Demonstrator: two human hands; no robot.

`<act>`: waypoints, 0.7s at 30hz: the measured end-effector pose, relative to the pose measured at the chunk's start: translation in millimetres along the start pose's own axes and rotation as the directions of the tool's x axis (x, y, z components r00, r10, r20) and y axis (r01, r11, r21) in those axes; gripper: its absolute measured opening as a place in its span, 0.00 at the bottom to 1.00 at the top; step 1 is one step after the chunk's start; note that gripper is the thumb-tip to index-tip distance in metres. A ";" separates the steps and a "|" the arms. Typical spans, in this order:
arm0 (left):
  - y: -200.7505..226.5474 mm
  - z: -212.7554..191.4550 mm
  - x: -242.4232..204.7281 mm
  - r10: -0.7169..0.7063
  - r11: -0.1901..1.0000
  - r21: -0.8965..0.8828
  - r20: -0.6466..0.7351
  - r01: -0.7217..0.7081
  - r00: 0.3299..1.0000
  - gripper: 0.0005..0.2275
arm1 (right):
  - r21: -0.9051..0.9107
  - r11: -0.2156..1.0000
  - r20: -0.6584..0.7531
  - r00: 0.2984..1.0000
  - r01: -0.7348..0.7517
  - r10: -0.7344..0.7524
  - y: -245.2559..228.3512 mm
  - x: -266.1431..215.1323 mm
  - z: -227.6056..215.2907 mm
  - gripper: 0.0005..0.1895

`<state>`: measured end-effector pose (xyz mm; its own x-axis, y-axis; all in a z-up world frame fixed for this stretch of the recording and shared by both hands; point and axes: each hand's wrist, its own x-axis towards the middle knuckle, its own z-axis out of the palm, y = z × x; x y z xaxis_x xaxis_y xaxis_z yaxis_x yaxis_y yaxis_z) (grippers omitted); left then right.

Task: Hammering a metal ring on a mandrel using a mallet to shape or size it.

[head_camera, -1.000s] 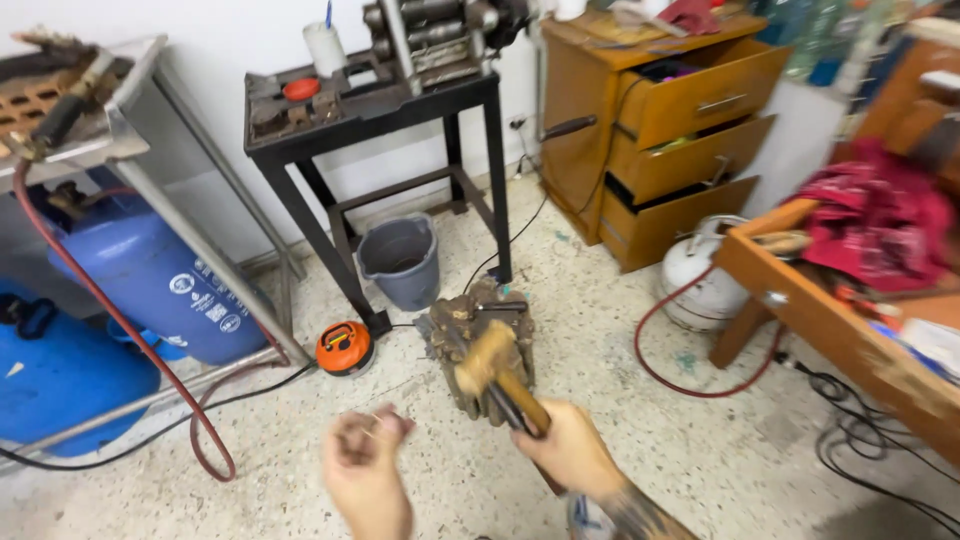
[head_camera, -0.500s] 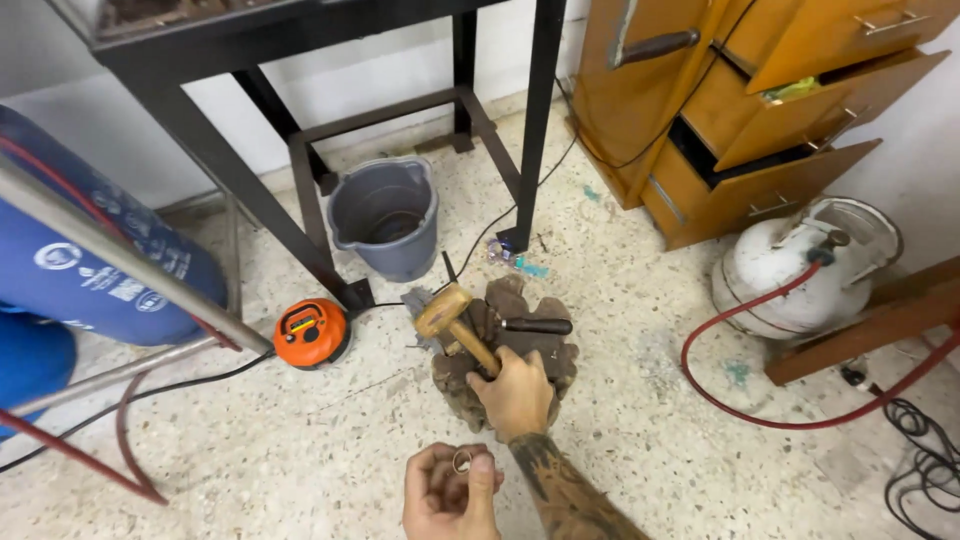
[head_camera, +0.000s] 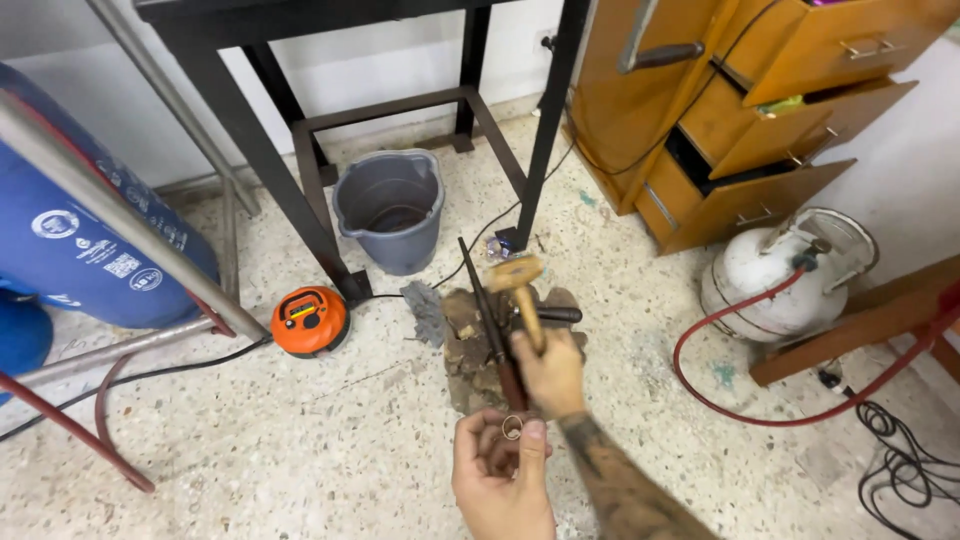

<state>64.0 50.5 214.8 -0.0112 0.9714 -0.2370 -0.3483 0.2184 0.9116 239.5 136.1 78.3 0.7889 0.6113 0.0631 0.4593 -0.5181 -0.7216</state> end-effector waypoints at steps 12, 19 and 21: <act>-15.9 20.3 3.8 -0.151 0.989 -0.001 0.037 0.151 0.988 0.19 | -0.317 0.808 0.548 0.792 0.496 -0.271 9.1 71.7 -76.1 0.27; -66.1 -41.9 63.4 -0.003 0.989 0.146 0.114 -0.013 0.994 0.17 | -0.395 0.709 0.356 0.809 0.584 -0.468 31.2 65.4 -33.7 0.33; -83.5 -49.5 98.8 -0.026 0.967 0.250 0.242 -0.037 0.970 0.17 | -0.418 0.689 0.252 0.805 0.591 -0.537 22.1 50.6 -73.6 0.33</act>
<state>45.6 123.6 98.6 0.2248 0.9591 -0.1721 -0.1020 0.1988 0.9747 319.6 111.5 116.4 0.2850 0.9212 0.2647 0.9540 -0.2459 -0.1715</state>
